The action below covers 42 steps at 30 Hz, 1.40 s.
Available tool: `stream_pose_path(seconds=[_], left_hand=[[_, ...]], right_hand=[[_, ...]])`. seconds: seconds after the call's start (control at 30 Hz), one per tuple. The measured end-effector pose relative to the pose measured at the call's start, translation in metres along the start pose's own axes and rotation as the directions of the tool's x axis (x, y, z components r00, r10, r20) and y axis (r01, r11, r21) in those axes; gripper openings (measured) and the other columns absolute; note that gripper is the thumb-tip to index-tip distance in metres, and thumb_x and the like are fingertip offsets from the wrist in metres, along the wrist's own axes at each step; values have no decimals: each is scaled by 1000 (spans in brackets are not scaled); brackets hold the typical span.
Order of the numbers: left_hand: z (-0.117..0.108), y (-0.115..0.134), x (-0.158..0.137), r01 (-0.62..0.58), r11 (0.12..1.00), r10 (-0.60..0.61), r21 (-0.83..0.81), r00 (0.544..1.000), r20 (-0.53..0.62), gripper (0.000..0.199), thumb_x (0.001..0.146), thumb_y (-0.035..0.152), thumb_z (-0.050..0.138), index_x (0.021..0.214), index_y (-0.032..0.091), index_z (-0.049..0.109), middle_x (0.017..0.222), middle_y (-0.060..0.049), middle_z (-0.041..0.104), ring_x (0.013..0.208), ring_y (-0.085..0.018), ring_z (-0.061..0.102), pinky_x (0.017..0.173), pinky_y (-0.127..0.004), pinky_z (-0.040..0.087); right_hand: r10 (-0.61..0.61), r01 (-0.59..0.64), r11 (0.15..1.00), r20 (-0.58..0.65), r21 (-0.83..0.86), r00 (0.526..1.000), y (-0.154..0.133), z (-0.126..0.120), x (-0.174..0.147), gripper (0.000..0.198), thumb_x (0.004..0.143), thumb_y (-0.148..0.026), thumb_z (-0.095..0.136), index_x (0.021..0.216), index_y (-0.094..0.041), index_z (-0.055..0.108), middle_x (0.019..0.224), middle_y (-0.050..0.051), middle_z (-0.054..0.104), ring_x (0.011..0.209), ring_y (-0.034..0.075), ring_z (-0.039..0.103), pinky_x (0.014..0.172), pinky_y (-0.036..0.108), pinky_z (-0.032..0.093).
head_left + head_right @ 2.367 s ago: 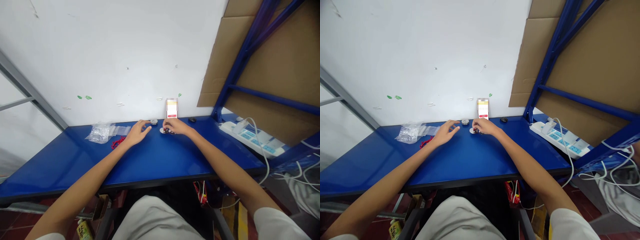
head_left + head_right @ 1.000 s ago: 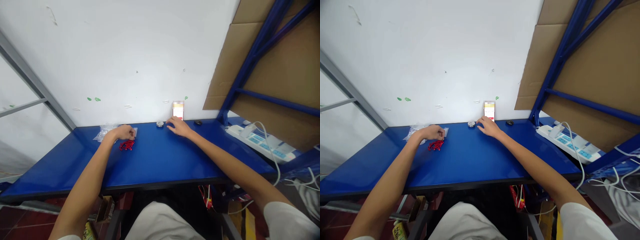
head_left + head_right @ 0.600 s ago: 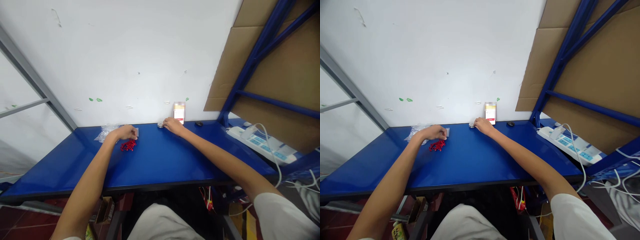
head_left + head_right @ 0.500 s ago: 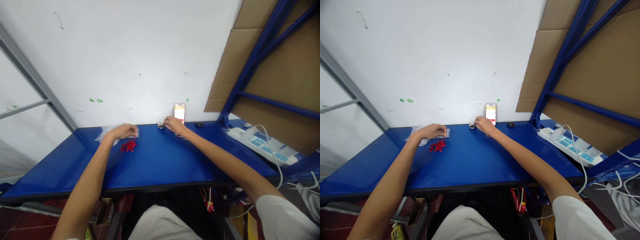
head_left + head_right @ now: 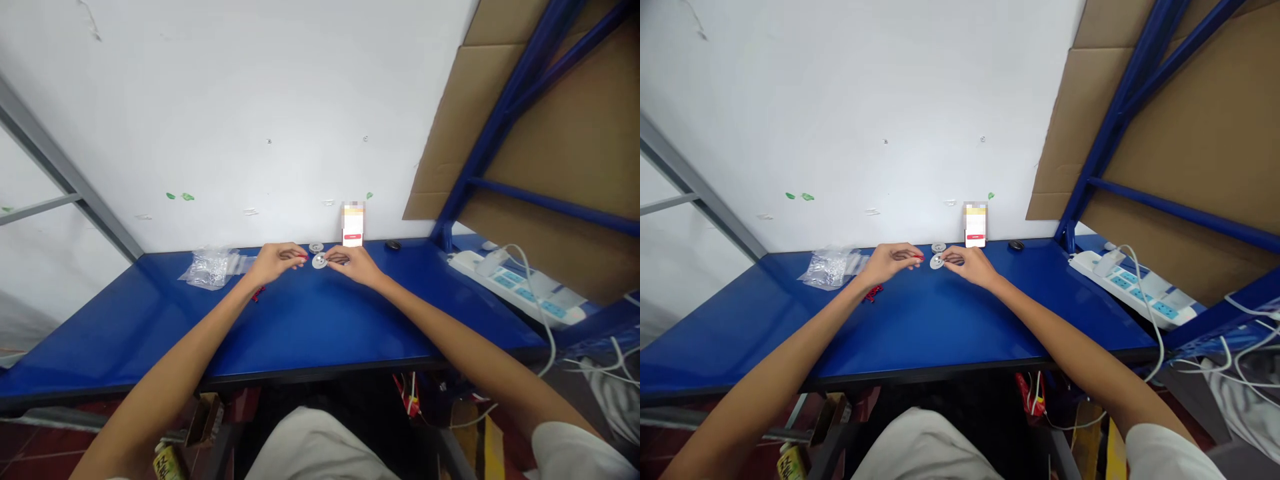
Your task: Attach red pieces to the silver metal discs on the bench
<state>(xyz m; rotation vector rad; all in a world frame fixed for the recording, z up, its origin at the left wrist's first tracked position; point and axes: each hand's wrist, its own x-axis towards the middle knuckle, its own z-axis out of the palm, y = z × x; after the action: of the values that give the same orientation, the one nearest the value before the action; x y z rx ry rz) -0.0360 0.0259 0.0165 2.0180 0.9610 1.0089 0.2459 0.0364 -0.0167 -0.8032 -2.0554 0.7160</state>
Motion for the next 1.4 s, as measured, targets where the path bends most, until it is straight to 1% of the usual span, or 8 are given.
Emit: stream_pose_path(seconds=[0.13, 0.27, 0.43, 0.7, 0.93, 1.03, 1.17, 1.4], left_hand=[[22, -1, -2, -93, 965, 100, 245, 995, -14, 29, 97, 47, 69, 103, 22, 82, 96, -6, 82, 85, -22, 76, 81, -34, 60], [24, -1, -3, -172, 909, 193, 381, 981, -19, 24, 102, 40, 63, 104, 24, 81, 104, -5, 80, 90, -20, 73, 79, -30, 56], [25, 1, -5, -167, 904, 184, 394, 983, -7, 21, 103, 35, 62, 102, 23, 79, 100, -4, 78, 85, -18, 69, 76, -29, 52], [34, -2, -5, -154, 901, 185, 405, 982, -40, 25, 102, 42, 62, 100, 22, 77, 95, -4, 76, 79, -18, 66, 76, -31, 52], [37, -11, -5, -79, 974, 92, 213, 994, -51, 28, 101, 44, 64, 106, 19, 75, 94, -5, 79, 82, -19, 71, 73, -29, 53], [37, -12, -4, -44, 985, 47, 167, 999, -19, 29, 102, 45, 62, 105, 19, 74, 92, -4, 79, 79, -18, 70, 68, -27, 51], [37, -14, -4, -63, 973, 65, 221, 998, 0, 24, 102, 40, 62, 100, 19, 74, 92, -3, 78, 78, -17, 68, 68, -27, 49], [45, -12, -7, -88, 938, 126, 336, 988, -92, 19, 100, 34, 64, 102, 19, 76, 92, -3, 77, 76, -16, 66, 72, -28, 51]], right_hand=[[-34, 34, 999, 19, 9, 999, -3, 2, 1, 20, 97, -34, 70, 114, -26, 76, 111, 3, 84, 106, 23, 81, 102, 40, 64], [-81, 82, 996, 12, -27, 997, -9, 4, -1, 20, 99, -31, 68, 117, -28, 76, 114, 2, 83, 108, 24, 80, 102, 40, 63], [-64, 67, 996, 46, -66, 997, -18, 7, -4, 21, 101, -29, 66, 120, -28, 75, 115, 1, 83, 111, 24, 79, 105, 41, 61], [-115, 116, 989, 19, -88, 993, -19, 10, -5, 20, 101, -27, 66, 117, -29, 77, 112, 1, 83, 106, 23, 80, 101, 38, 62], [-182, 181, 973, 5, -141, 983, -17, 11, -5, 19, 102, -27, 66, 118, -27, 76, 115, 2, 82, 103, 21, 80, 98, 34, 63], [-191, 190, 967, 7, -170, 982, -17, 11, -5, 18, 103, -26, 66, 118, -27, 76, 114, 2, 82, 102, 21, 80, 97, 33, 63], [-189, 191, 968, 26, -165, 982, -16, 11, -5, 16, 103, -25, 67, 115, -27, 76, 112, 1, 83, 101, 20, 80, 96, 32, 63], [-188, 187, 967, 10, -172, 982, -16, 12, -5, 17, 103, -25, 67, 118, -26, 76, 114, 3, 82, 101, 20, 80, 97, 32, 63]])
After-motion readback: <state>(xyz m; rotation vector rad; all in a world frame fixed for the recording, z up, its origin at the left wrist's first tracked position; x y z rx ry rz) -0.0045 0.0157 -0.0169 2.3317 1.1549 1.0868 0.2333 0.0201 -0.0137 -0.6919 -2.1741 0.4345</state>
